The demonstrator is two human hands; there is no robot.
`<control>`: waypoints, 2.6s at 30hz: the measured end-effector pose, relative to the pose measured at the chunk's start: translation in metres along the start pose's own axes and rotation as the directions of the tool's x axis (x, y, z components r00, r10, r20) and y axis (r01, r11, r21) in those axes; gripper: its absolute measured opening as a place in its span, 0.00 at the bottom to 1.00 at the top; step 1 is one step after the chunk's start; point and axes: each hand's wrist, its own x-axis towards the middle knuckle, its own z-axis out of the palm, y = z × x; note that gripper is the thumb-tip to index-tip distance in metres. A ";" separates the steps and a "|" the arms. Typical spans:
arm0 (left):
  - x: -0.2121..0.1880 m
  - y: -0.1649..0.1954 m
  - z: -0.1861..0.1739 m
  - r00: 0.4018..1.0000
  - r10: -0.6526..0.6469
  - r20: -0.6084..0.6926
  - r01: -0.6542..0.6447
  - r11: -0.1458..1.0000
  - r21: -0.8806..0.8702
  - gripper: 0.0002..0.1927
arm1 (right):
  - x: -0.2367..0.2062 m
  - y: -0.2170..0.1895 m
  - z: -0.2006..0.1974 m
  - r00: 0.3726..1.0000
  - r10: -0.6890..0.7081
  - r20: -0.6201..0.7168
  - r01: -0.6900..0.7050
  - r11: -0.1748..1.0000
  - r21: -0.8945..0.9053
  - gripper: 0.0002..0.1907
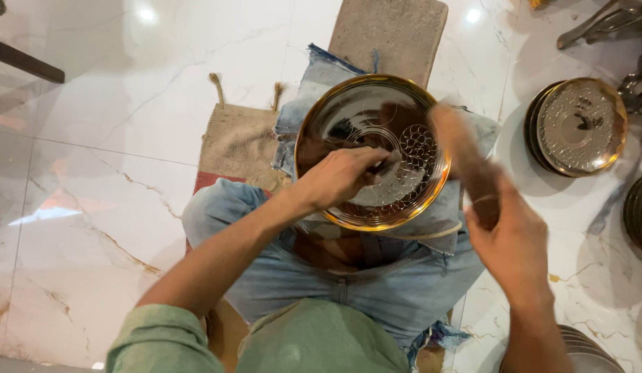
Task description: The person sits cross-legged on the floor with a decorative brass plate resting on their lap. They hold a small punch against the plate's surface and repeatedly strike it with a wooden mallet, working around the embossed pattern to shape the design into the metal.
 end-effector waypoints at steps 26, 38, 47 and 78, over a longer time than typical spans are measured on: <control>-0.039 0.030 0.058 0.685 -0.377 -0.624 0.344 0.922 -0.178 0.13 | 0.065 -0.073 -0.069 0.894 -0.360 0.265 0.440 0.817 -0.374 0.46; -0.006 -0.003 0.010 0.999 0.047 0.016 -0.047 0.999 -0.006 0.20 | -0.020 0.015 0.005 0.998 0.007 0.055 0.002 0.986 -0.169 0.44; 0.022 0.002 0.000 0.910 0.170 0.378 -0.164 0.985 -0.049 0.23 | -0.107 0.011 0.081 0.901 0.406 -0.154 -0.349 0.888 0.299 0.39; -0.033 0.012 0.023 0.908 -0.199 -0.368 0.198 0.979 -0.041 0.20 | 0.056 -0.062 -0.050 0.960 -0.195 0.201 0.236 0.950 -0.206 0.41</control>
